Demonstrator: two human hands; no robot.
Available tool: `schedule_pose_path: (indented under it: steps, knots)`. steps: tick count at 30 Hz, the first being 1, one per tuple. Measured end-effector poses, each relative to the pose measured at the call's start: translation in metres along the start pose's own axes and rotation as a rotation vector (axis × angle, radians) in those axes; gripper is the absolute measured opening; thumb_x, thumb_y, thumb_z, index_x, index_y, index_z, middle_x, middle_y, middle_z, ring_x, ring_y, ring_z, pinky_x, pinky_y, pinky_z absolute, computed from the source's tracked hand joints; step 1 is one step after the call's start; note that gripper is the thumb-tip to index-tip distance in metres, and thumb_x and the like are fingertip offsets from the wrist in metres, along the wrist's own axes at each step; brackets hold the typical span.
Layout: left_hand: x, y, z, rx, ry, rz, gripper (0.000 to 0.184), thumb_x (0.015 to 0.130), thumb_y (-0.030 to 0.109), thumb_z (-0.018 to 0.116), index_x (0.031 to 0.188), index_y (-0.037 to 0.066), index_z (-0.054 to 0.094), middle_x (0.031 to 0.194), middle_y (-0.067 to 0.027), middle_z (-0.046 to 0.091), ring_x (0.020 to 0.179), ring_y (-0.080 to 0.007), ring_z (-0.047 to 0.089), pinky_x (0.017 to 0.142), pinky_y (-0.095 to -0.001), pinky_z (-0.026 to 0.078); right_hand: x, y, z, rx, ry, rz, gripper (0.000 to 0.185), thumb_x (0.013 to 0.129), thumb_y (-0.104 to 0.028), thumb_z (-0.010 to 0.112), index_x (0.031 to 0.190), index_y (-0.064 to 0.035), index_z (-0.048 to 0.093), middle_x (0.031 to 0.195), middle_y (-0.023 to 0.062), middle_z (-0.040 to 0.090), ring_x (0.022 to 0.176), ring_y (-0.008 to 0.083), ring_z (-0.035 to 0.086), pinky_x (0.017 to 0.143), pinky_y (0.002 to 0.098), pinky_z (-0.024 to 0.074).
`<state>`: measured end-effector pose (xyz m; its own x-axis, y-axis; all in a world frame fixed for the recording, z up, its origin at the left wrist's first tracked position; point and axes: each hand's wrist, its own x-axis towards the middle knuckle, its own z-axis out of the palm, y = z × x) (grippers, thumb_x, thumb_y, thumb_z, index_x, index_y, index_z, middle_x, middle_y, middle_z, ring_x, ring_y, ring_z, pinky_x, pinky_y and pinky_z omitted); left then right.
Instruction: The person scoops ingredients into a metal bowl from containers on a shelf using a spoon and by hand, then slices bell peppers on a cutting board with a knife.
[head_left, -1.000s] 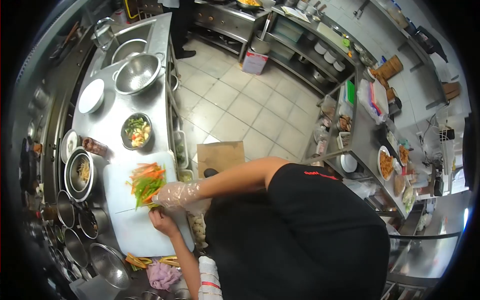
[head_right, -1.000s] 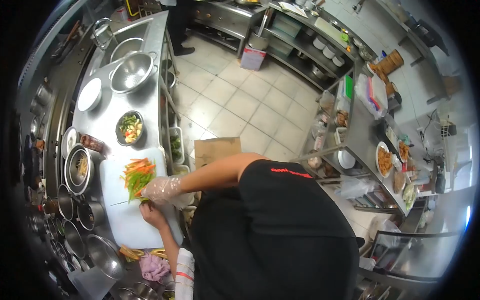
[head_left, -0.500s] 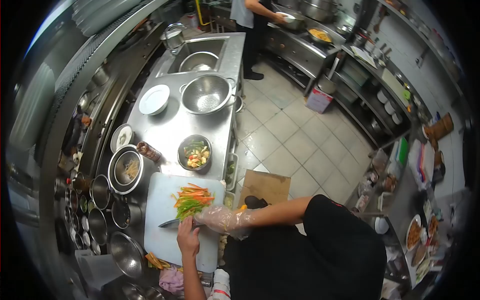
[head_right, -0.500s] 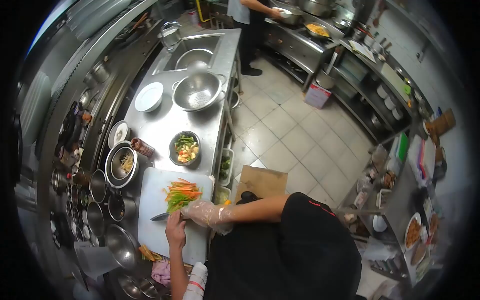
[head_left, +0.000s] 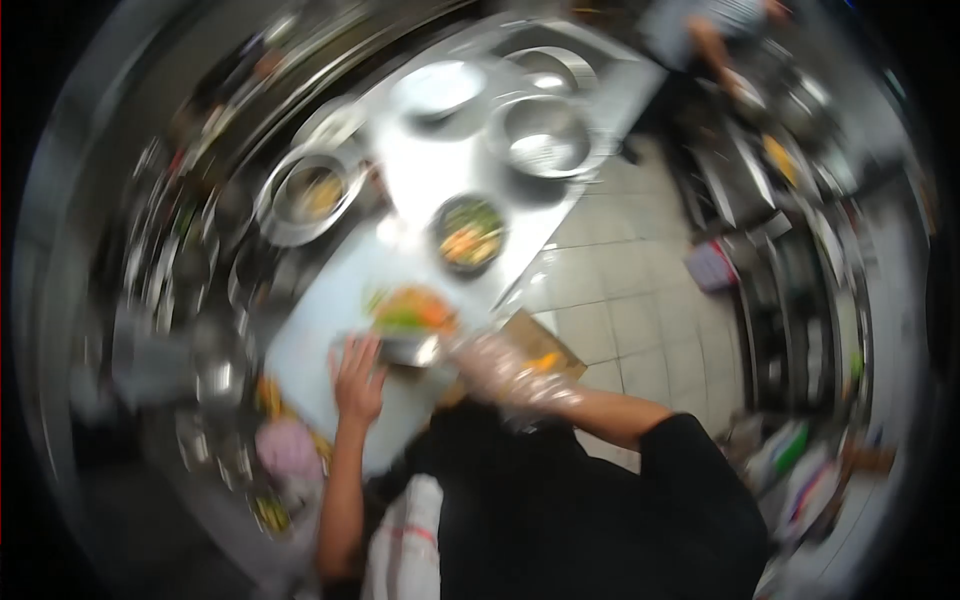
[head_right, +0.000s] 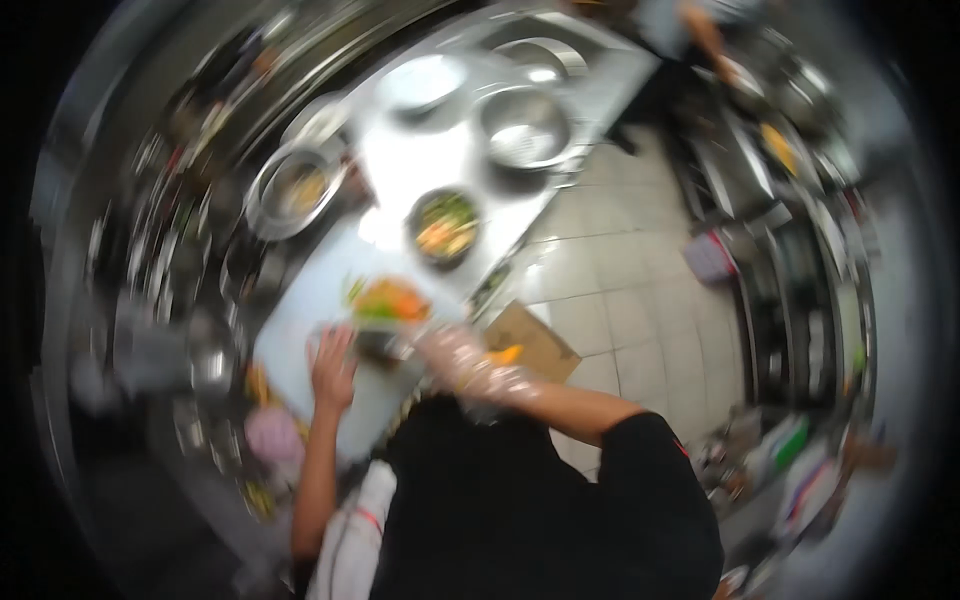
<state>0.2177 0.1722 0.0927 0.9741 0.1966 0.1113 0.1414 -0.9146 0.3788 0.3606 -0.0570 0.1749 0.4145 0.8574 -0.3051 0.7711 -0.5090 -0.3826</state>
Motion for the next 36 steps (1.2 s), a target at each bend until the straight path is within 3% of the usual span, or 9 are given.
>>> schedule_pose_path:
  steps: [2, 5, 8, 10, 11, 18, 22, 30, 36]
  knots:
    - [0.015, 0.000, -0.001, 0.034, 0.096, -0.033, 0.046, 0.086, 0.028, 0.057, 0.127, 0.008, 0.054, 0.136, -0.0077, 0.050, 0.133, -0.0311, 0.037, 0.109, -0.0567, 0.017, -0.002, 0.019, 0.027, -0.006, 0.034, 0.072, 0.025, 0.080, -0.006, 0.053, 0.105, -0.0090, 0.058, 0.086, 0.0148, 0.063, 0.076, 0.0301, 0.064, 0.065, 0.0421, 0.0511]
    - [-0.004, -0.026, -0.007, 0.121, 0.310, -0.164, 0.047, 0.083, 0.027, 0.061, 0.123, 0.002, 0.053, 0.136, -0.0115, 0.048, 0.132, -0.0287, 0.036, 0.108, -0.0574, 0.021, -0.031, -0.003, 0.004, 0.239, 0.342, -0.032, 0.028, 0.082, -0.002, 0.049, 0.109, -0.0049, 0.058, 0.095, 0.0170, 0.063, 0.090, 0.0347, 0.061, 0.078, 0.0417, 0.0497]
    - [-0.041, -0.074, -0.024, 0.121, 0.455, -0.330, 0.037, 0.082, 0.012, 0.056, 0.118, 0.002, 0.056, 0.127, -0.0123, 0.055, 0.124, -0.0284, 0.045, 0.106, -0.0533, 0.027, -0.032, -0.005, 0.015, 0.141, 0.195, 0.157, 0.030, 0.082, -0.014, 0.055, 0.109, -0.0009, 0.056, 0.071, 0.0134, 0.059, 0.068, 0.0263, 0.062, 0.066, 0.0382, 0.0510]
    - [-0.056, -0.099, -0.034, 0.034, 0.652, -0.339, 0.030, 0.078, -0.002, 0.052, 0.105, 0.003, 0.063, 0.117, -0.0110, 0.061, 0.103, -0.0313, 0.059, 0.096, -0.0444, 0.041, -0.035, -0.016, 0.014, 0.500, 0.087, 0.212, 0.029, 0.082, -0.013, 0.053, 0.108, 0.0001, 0.054, 0.065, 0.0089, 0.055, 0.058, 0.0171, 0.057, 0.052, 0.0331, 0.0477]
    - [-0.070, -0.118, -0.038, 0.013, 0.666, -0.435, 0.026, 0.077, -0.001, 0.053, 0.101, 0.003, 0.064, 0.112, -0.0117, 0.062, 0.097, -0.0319, 0.061, 0.089, -0.0433, 0.045, -0.030, -0.029, 0.019, 0.438, 0.034, 0.279, 0.027, 0.082, -0.011, 0.051, 0.106, -0.0004, 0.055, 0.069, 0.0129, 0.057, 0.062, 0.0232, 0.058, 0.057, 0.0377, 0.0469]
    - [-0.087, -0.150, -0.048, 0.179, 0.308, -0.697, 0.012, 0.075, 0.013, 0.066, 0.086, 0.007, 0.067, 0.092, -0.0101, 0.062, 0.087, -0.0327, 0.062, 0.076, -0.0422, 0.050, -0.006, -0.045, 0.070, 0.479, -0.161, 0.229, 0.025, 0.083, -0.015, 0.051, 0.103, 0.0000, 0.056, 0.071, 0.0187, 0.061, 0.065, 0.0296, 0.063, 0.059, 0.0404, 0.0485]
    - [-0.088, -0.172, -0.039, 0.039, 0.449, -0.781, 0.007, 0.078, 0.012, 0.059, 0.078, 0.007, 0.065, 0.084, -0.0083, 0.062, 0.082, -0.0323, 0.062, 0.072, -0.0434, 0.050, -0.007, -0.037, 0.063, 0.500, -0.144, 0.282, 0.022, 0.084, -0.015, 0.050, 0.100, 0.0009, 0.053, 0.069, 0.0194, 0.061, 0.063, 0.0310, 0.063, 0.058, 0.0402, 0.0489]
    - [-0.087, -0.160, -0.038, 0.284, 0.303, -0.671, 0.023, 0.077, 0.008, 0.057, 0.099, 0.006, 0.056, 0.096, -0.0107, 0.060, 0.082, -0.0350, 0.064, 0.069, -0.0463, 0.052, -0.007, -0.050, 0.051, 0.485, -0.152, 0.267, 0.018, 0.085, -0.014, 0.049, 0.095, 0.0012, 0.052, 0.067, 0.0176, 0.060, 0.061, 0.0287, 0.062, 0.055, 0.0411, 0.0496]
    - [-0.088, -0.148, -0.056, 0.263, 0.382, -0.677, 0.011, 0.078, 0.004, 0.054, 0.087, 0.005, 0.061, 0.097, -0.0100, 0.061, 0.080, -0.0326, 0.065, 0.068, -0.0442, 0.052, -0.005, -0.051, 0.045, 0.609, -0.224, 0.198, 0.020, 0.085, -0.015, 0.050, 0.096, 0.0020, 0.051, 0.070, 0.0188, 0.058, 0.061, 0.0326, 0.061, 0.056, 0.0425, 0.0495]
